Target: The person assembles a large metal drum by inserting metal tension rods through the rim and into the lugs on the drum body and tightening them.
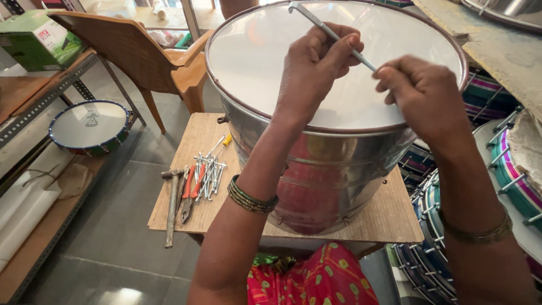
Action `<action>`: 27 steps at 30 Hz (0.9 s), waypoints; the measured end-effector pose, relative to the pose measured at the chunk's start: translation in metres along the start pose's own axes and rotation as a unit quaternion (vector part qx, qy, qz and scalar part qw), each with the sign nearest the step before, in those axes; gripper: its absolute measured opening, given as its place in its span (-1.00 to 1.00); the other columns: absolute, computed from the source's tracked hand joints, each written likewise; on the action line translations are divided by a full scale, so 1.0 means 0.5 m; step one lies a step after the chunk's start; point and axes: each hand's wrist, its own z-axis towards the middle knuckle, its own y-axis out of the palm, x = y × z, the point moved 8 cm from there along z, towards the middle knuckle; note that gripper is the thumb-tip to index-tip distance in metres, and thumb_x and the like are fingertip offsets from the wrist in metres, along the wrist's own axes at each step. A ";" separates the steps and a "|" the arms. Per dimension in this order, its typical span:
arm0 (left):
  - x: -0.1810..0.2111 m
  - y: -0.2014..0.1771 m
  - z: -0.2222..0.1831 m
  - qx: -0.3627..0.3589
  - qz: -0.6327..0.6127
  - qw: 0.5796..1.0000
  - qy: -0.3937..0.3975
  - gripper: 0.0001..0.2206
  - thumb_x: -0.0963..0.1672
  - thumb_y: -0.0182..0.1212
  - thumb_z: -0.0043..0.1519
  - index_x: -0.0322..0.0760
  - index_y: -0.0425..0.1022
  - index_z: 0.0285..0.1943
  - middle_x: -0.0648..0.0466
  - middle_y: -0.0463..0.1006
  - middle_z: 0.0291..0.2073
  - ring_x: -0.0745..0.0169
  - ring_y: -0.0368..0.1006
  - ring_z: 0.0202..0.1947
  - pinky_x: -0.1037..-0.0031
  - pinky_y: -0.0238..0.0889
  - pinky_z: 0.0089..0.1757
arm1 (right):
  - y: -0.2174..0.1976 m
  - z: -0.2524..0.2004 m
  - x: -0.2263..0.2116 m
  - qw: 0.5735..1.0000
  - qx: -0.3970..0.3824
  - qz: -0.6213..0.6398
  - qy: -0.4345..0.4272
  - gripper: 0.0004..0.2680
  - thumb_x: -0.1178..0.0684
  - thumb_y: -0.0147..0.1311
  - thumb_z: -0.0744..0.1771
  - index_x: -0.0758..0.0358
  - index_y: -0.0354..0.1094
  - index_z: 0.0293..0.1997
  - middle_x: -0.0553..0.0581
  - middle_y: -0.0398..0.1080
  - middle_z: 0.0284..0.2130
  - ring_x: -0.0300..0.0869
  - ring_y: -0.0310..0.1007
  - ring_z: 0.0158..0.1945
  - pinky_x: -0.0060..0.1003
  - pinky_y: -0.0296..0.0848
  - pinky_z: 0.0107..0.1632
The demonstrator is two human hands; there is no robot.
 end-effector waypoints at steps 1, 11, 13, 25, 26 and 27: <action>0.001 -0.004 -0.001 -0.005 -0.002 1.000 0.005 -0.75 -0.06 0.22 0.33 -0.34 0.56 0.04 0.09 0.71 -0.24 0.41 0.68 -0.19 0.57 0.55 -0.19 | -0.005 -0.001 0.007 0.999 0.013 0.039 0.010 -0.85 0.08 0.04 0.45 0.35 0.50 -0.06 0.12 0.52 -0.35 -0.30 0.43 -0.36 -0.42 0.38 -0.31; 0.075 0.047 -0.019 -0.022 0.215 0.968 0.130 -0.79 -0.07 0.31 0.32 -0.26 0.60 0.02 0.08 0.67 -0.46 0.46 0.63 -0.41 0.52 0.48 -0.29 | -0.051 0.015 0.003 0.929 -0.004 0.358 0.097 -0.89 0.16 0.03 0.41 0.37 0.46 -0.08 -0.01 0.37 -0.45 -0.44 0.26 -0.52 -0.56 0.15 -0.56; 0.092 0.061 -0.029 -0.038 0.267 0.952 0.144 -0.78 -0.06 0.33 0.29 -0.24 0.60 0.02 0.02 0.60 -0.50 0.31 0.54 -0.50 0.43 0.40 -0.34 | -0.054 0.001 -0.040 0.950 0.018 0.306 0.062 -0.89 0.16 0.10 0.38 0.36 0.49 -0.06 -0.02 0.35 -0.47 -0.45 0.21 -0.54 -0.56 0.13 -0.54; 0.094 0.095 -0.074 0.006 0.355 0.899 0.257 -0.72 -0.05 0.35 0.29 -0.13 0.48 0.12 -0.03 0.65 -0.25 -0.04 0.64 -0.23 0.25 0.48 -0.21 | -0.062 -0.029 -0.113 0.980 0.149 0.115 -0.070 -0.92 0.15 0.30 0.36 0.35 0.55 -0.15 -0.10 0.41 -0.49 -0.48 0.30 -0.49 -0.56 0.23 -0.42; 0.089 0.094 -0.073 0.019 0.365 0.897 0.247 -0.67 -0.04 0.37 0.29 -0.08 0.44 0.18 -0.04 0.66 -0.24 -0.04 0.64 -0.23 0.25 0.48 -0.22 | -0.058 -0.027 -0.111 0.978 0.151 0.131 -0.058 -0.92 0.15 0.27 0.32 0.34 0.53 -0.20 -0.14 0.42 -0.50 -0.51 0.30 -0.50 -0.59 0.25 -0.44; 0.078 0.096 -0.072 0.011 0.383 0.898 0.216 -0.53 -0.03 0.36 0.29 -0.06 0.28 0.32 -0.03 0.66 -0.29 -0.06 0.64 -0.26 0.21 0.47 -0.23 | -0.050 -0.024 -0.114 0.982 0.138 0.113 -0.059 -0.92 0.15 0.27 0.36 0.34 0.54 -0.15 -0.11 0.42 -0.49 -0.49 0.29 -0.49 -0.57 0.23 -0.43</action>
